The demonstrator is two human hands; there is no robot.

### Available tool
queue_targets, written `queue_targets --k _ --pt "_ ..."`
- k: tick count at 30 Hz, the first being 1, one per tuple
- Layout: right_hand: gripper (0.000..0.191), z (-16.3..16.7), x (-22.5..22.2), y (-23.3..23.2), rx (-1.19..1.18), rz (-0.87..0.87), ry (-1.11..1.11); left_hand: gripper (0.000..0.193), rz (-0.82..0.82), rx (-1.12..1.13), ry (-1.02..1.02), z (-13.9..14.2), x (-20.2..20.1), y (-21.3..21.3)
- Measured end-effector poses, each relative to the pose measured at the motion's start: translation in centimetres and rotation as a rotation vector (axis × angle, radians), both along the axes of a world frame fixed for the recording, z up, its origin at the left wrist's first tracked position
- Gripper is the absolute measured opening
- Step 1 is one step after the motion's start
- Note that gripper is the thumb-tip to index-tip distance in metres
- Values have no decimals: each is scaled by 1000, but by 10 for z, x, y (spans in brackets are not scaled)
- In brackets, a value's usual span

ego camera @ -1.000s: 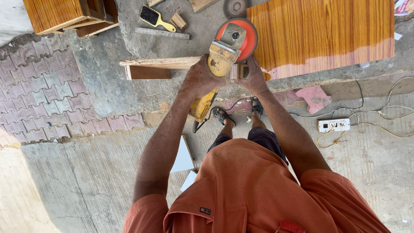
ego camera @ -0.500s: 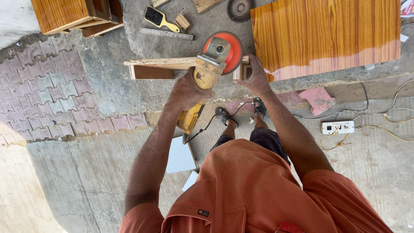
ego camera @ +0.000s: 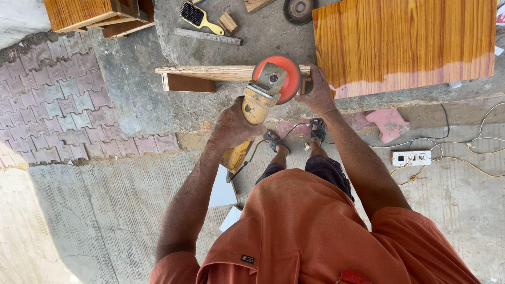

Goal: The person uses an angle grinder to sand the edges and surfaces of wooden furniture components, including a drawer-like box, a small stool frame, and white-faced panels, repositioning and turning each piece by hand to grind different edges.

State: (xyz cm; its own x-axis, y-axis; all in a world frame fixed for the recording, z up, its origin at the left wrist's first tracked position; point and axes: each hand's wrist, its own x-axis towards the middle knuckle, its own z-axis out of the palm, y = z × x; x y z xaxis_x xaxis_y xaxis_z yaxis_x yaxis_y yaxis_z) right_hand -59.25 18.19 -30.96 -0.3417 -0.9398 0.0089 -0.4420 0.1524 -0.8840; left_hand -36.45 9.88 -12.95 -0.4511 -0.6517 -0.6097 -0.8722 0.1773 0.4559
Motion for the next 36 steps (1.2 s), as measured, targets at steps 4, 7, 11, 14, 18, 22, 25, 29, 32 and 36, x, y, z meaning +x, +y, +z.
queue_targets --k 4,7,11,14,18,22,25,29,32,36 --pt "104 0 1 0 31 -6 7 95 23 -2 16 -6 3 0" --pt "110 0 1 -2 28 9 -7 96 66 4 12 -9 0 -6" --pt "108 1 0 -2 33 11 39 96 57 6 2 -7 0 -7" --pt "106 1 0 0 46 11 12 96 5 5 -14 -2 3 2" --pt "110 -1 0 1 46 20 19 95 24 28 -45 1 -4 -2" --pt "114 -3 0 -1 20 34 42 93 14 -12 6 3 -16 -16" --pt "118 -4 0 0 26 26 76 96 -16 25 -20 5 -25 -14" --pt "111 -3 0 2 4 39 32 98 -50 11 -49 5 -33 -10" --pt "113 -4 0 2 37 32 -16 99 -28 -16 -30 3 -30 -16" --pt "110 -8 1 1 25 16 54 92 70 16 -4 2 -8 -24"
